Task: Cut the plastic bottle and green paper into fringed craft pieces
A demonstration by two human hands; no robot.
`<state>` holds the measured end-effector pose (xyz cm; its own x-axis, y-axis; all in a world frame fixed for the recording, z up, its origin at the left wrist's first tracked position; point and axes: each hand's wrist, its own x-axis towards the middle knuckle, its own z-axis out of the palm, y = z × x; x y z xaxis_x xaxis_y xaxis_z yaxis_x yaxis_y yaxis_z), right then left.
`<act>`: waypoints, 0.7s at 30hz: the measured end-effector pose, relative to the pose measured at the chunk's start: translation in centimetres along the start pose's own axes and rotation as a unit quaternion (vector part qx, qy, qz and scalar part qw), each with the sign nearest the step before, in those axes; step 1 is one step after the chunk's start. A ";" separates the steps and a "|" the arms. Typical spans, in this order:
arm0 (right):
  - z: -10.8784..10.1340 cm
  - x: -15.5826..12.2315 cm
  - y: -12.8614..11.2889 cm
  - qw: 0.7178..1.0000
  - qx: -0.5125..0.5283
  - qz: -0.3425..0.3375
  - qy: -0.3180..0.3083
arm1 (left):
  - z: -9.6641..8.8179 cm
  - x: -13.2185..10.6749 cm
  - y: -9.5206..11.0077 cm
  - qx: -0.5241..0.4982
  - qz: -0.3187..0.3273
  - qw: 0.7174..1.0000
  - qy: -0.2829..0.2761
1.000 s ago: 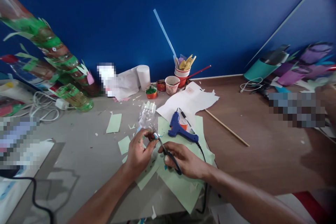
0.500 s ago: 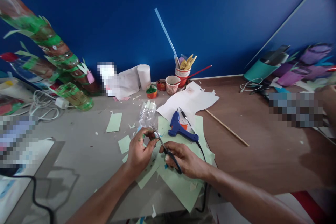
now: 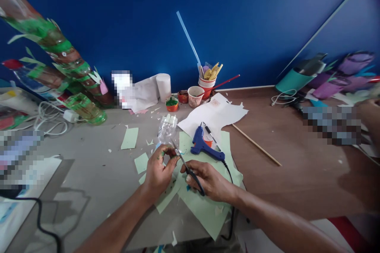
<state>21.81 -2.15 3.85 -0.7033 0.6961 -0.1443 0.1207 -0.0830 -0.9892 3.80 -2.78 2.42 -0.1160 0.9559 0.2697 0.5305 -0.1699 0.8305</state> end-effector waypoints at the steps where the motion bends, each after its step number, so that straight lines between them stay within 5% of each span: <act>1: 0.0 0.0 0.0 1.000 -0.005 0.000 0.000 | 0.0 0.0 0.0 -0.005 0.000 1.000 0.001; 21: 0.1 0.0 0.4 1.000 -0.005 -0.017 0.007 | 0.2 -0.1 0.0 -0.037 -0.013 0.999 -0.004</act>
<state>21.79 -2.21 3.50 -0.6973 0.7083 -0.1099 0.1031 -0.0526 -0.9933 4.04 -2.80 2.31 -0.1225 0.9620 0.2439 0.4637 -0.1618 0.8711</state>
